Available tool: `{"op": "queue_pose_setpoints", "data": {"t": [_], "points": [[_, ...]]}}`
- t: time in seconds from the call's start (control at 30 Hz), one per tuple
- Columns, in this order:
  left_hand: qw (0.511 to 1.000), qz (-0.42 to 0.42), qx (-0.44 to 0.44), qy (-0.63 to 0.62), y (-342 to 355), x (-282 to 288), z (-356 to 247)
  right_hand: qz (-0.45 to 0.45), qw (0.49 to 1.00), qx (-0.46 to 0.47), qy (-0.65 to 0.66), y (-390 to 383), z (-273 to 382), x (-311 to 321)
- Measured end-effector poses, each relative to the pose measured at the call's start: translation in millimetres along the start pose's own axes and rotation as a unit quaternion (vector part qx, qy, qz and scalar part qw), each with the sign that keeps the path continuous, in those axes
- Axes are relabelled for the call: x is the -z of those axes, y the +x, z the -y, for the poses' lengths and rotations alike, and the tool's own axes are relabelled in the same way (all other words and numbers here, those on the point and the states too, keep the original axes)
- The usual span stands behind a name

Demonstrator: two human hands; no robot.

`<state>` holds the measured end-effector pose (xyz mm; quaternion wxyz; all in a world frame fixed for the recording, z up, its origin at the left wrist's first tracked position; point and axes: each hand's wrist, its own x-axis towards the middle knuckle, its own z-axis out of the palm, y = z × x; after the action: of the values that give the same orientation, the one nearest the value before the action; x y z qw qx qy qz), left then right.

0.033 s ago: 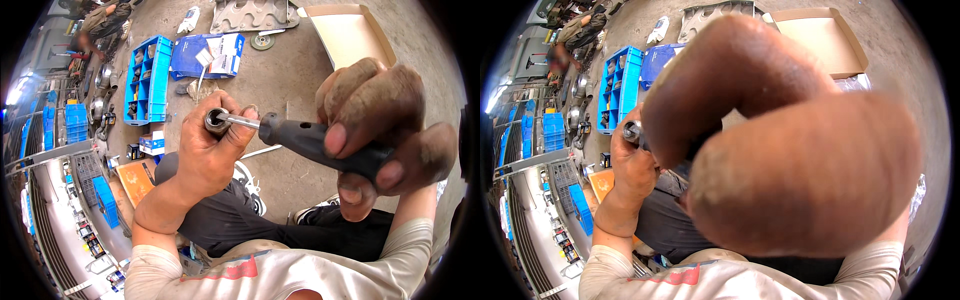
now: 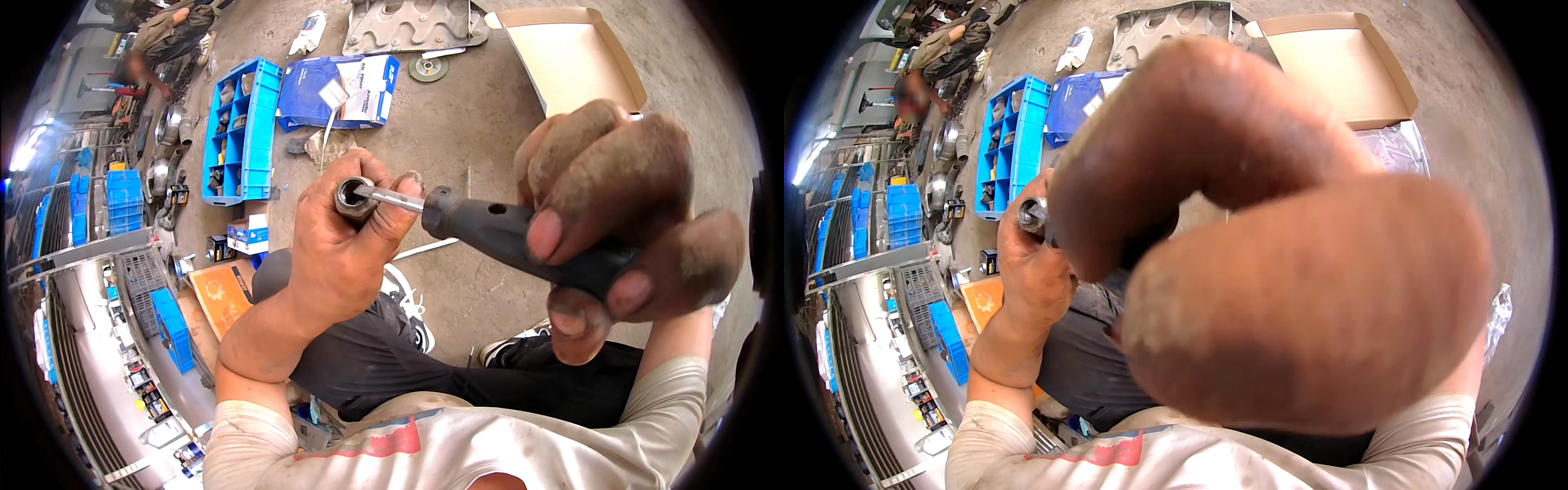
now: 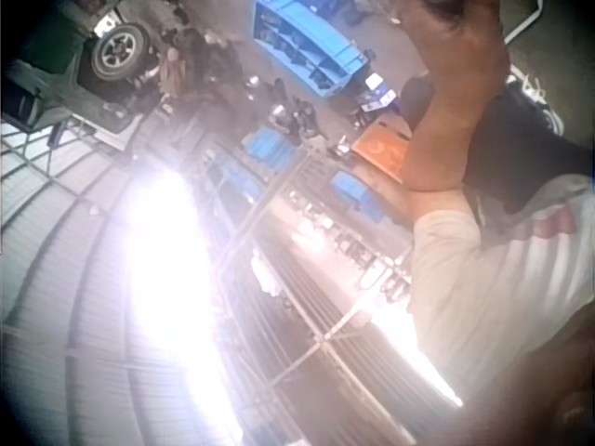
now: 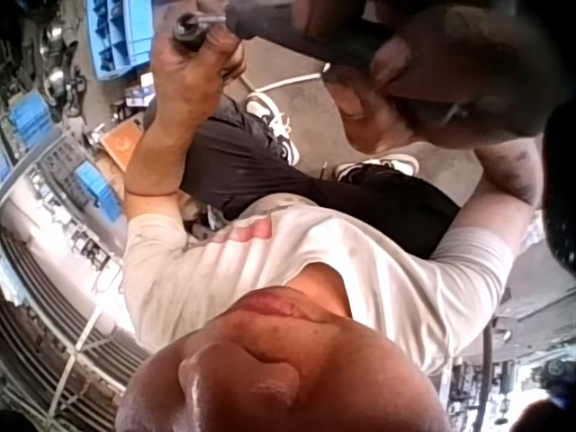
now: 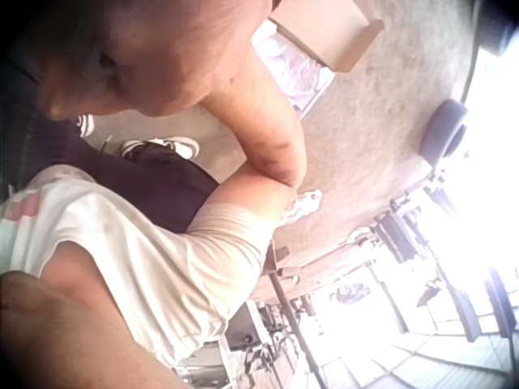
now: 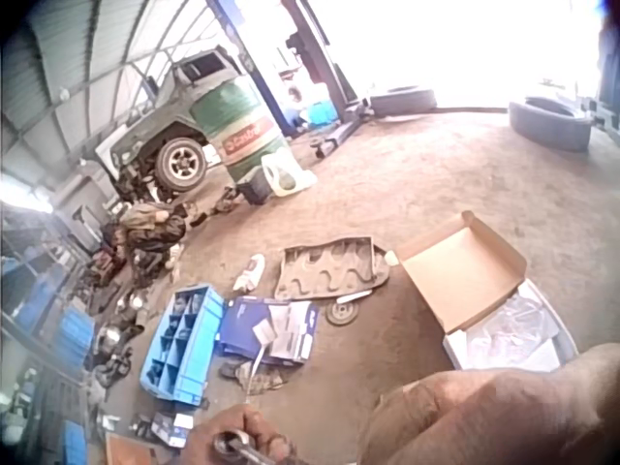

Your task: The person uses a screwdriver to scrape the inside of a cylindrical metal part, then walks to a vehicle and hands the part to a coworker who is working on the wheel hub.

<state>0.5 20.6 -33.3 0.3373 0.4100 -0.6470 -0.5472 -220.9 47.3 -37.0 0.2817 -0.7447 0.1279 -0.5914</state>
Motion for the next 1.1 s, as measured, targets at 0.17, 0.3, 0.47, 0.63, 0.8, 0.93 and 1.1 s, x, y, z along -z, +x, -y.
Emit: {"op": "queue_pose_setpoints", "data": {"t": [0.17, 0.3, 0.47, 0.63, 0.8, 0.93, 1.1], "points": [[0.998, -0.017, -0.032, 0.045, -0.7, -2.1, 0.6, -0.016, 0.999, 0.039, -0.021, -0.3, -3.7, -13.1], [1.0, -0.009, 0.03, 0.001, -3.1, -3.5, -7.2, 0.007, 0.999, 0.003, -0.038, 1.3, 6.4, -9.0], [0.999, -0.005, 0.004, 0.043, -2.9, -2.5, -2.1, -0.028, 0.999, -0.008, -0.043, -1.4, 7.7, -14.1], [0.993, -0.01, -0.056, 0.106, -4.9, 1.4, 8.2, 0.013, 0.998, -0.011, -0.057, -2.2, 9.5, -7.9], [0.998, -0.003, -0.032, 0.046, -7.1, -2.6, 0.4, 0.002, 0.999, -0.045, 0.019, -3.1, 13.5, -12.0], [0.995, 0.03, -0.01, 0.1, -7.3, 1.9, -4.3, -0.047, 0.998, -0.032, 0.003, -5.0, 14.0, -16.4], [0.995, 0.062, 0.032, 0.066, -12.7, 3.8, -8.7, -0.04, 0.998, 0.011, 0.041, -14.4, -0.5, -11.4]]}}
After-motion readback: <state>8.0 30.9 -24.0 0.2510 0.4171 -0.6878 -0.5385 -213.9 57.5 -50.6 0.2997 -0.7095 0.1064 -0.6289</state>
